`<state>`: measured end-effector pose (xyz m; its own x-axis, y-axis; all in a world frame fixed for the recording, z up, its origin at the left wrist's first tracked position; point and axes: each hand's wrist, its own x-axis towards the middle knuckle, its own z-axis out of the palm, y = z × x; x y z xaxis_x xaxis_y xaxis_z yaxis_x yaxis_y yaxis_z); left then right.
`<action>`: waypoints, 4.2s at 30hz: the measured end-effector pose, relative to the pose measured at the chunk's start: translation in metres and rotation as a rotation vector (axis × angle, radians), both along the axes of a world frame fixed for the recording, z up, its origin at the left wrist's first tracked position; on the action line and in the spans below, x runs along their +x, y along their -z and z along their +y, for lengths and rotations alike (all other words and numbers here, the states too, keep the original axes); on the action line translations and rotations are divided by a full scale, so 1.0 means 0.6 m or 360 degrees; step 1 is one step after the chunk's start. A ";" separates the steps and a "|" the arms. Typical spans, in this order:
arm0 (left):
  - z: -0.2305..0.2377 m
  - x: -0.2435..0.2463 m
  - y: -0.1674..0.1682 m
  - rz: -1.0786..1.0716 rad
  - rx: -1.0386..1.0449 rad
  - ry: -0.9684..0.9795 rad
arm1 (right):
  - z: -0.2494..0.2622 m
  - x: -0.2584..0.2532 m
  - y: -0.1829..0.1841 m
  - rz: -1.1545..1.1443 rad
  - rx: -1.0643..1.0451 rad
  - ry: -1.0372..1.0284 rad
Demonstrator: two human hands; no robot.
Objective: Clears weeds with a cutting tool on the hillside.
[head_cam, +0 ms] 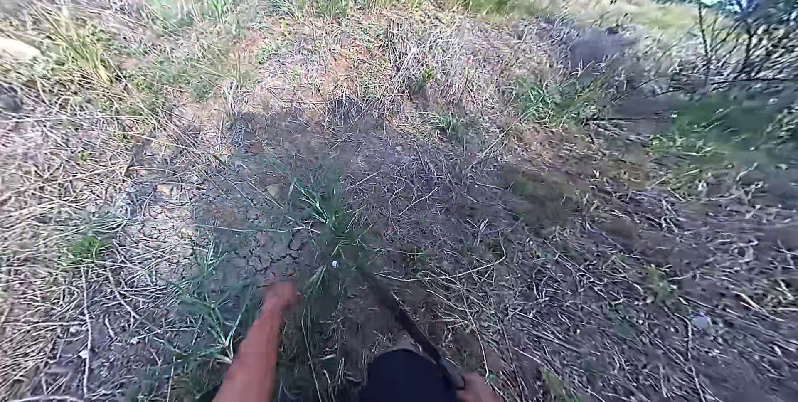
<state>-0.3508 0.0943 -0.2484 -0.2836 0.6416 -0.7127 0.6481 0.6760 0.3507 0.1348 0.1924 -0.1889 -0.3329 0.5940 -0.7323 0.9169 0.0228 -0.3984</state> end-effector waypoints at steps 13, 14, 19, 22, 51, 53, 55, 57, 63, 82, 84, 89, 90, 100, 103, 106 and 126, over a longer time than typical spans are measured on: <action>0.029 0.253 0.065 -0.0284 0.0002 -0.0661 | 0.282 -0.483 -0.355 0.1984 0.0515 0.0137; 0.025 0.266 0.071 -0.0284 -0.0013 -0.0731 | 0.282 -0.498 -0.338 0.2105 0.0537 0.0194; 0.027 0.267 0.068 -0.0196 -0.0130 -0.0789 | 0.214 -0.389 0.059 0.1128 0.0470 0.0152; 0.018 0.249 0.058 -0.0131 -0.0264 -0.0757 | 0.159 -0.260 0.206 -0.0056 -0.0053 -0.0419; -0.313 -0.099 -0.089 0.0423 0.0149 -0.2074 | 0.089 -0.153 0.154 0.0067 -0.0703 -0.0018; -0.325 -0.116 -0.079 0.0504 0.0305 -0.2152 | 0.133 -0.141 0.105 0.0169 -0.0669 0.0105; -0.319 -0.121 -0.080 0.0583 0.0415 -0.2241 | 0.179 -0.135 0.071 0.0342 -0.0554 0.0263; -0.320 -0.118 -0.075 0.0643 0.0453 -0.2277 | 0.210 -0.150 0.053 0.0575 -0.0411 0.0561; -0.305 -0.105 -0.070 0.0569 0.0613 -0.2224 | 0.140 -0.272 0.133 0.1217 -0.0178 0.1451; -0.333 -0.117 -0.086 0.0688 0.0511 -0.1987 | 0.214 -0.201 0.106 0.1165 -0.0098 0.1628; -0.341 -0.123 -0.081 0.0706 0.0505 -0.2017 | 0.136 -0.214 0.154 0.1082 -0.0157 0.1511; -0.317 -0.106 -0.079 0.0667 0.0558 -0.2095 | -0.064 -0.164 0.264 -0.0240 -0.0408 -0.0360; -0.311 -0.107 -0.078 0.0674 0.0543 -0.2068 | -0.063 -0.165 0.259 -0.0276 -0.0426 -0.0455; -0.304 -0.123 -0.076 0.0648 0.0615 -0.1975 | 0.187 -0.230 -0.116 0.0401 -0.0373 -0.0228; -0.326 -0.121 -0.071 0.0640 0.0587 -0.2017 | 0.238 -0.287 -0.233 0.1000 0.0139 -0.0277; -0.337 -0.119 -0.075 0.0664 0.0558 -0.2061 | 0.281 -0.372 -0.310 0.1658 0.0502 -0.0210; -0.334 -0.102 -0.104 0.0623 0.0412 -0.2074 | 0.237 -0.289 0.058 0.0269 -0.0276 0.0062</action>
<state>-0.4119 -0.1059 -0.1861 -0.9262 -0.1378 -0.3509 -0.3102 0.8076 0.5016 -0.0386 0.3348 -0.2239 -0.4384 0.4791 -0.7604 0.8359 -0.0935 -0.5409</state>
